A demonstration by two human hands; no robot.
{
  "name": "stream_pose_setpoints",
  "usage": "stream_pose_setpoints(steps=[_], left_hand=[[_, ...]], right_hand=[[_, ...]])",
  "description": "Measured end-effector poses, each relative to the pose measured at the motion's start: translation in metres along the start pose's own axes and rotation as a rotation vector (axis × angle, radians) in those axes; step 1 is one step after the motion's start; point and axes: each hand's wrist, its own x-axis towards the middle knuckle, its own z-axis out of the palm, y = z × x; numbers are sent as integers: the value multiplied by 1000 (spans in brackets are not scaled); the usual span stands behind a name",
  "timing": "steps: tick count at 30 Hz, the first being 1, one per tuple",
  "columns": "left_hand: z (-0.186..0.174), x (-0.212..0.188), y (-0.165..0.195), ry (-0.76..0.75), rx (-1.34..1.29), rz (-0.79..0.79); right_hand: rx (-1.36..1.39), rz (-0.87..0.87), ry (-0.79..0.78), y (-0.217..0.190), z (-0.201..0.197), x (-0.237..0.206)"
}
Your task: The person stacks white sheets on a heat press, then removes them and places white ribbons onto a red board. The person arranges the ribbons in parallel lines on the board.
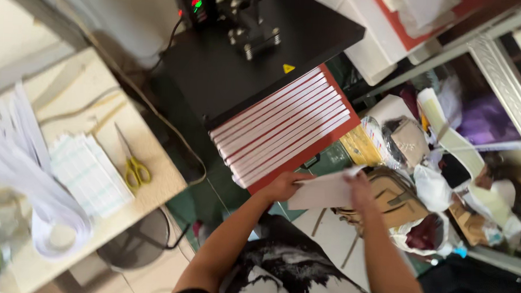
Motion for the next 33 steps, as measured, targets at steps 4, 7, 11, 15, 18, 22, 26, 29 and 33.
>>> stream_pose_setpoints(steps=[4,7,11,15,18,22,26,29,33], left_hand=[[-8,6,4,131,-226,-333],[-38,-22,-11,340,-435,-348],[-73,-77,-37,630,-403,79],[-74,-133,-50,886,-113,-587],[-67,-155,-56,860,17,-718],[-54,-183,-69,321,605,-788],[-48,-218,-74,144,656,-909],[-46,-232,-65,326,491,-1032],[-48,-232,-57,408,445,-1043]], right_hand=[[-145,341,-432,-34,-23,45],[-511,267,-389,-38,-6,70],[-980,-167,474,-65,-7,106],[-919,-327,693,-68,18,114],[-1012,-347,-162,-12,97,81],[-880,-278,-1071,36,163,48],[-1303,-190,-31,-33,97,126],[-936,-300,866,-86,37,174],[-1036,-423,156,-29,81,138]])
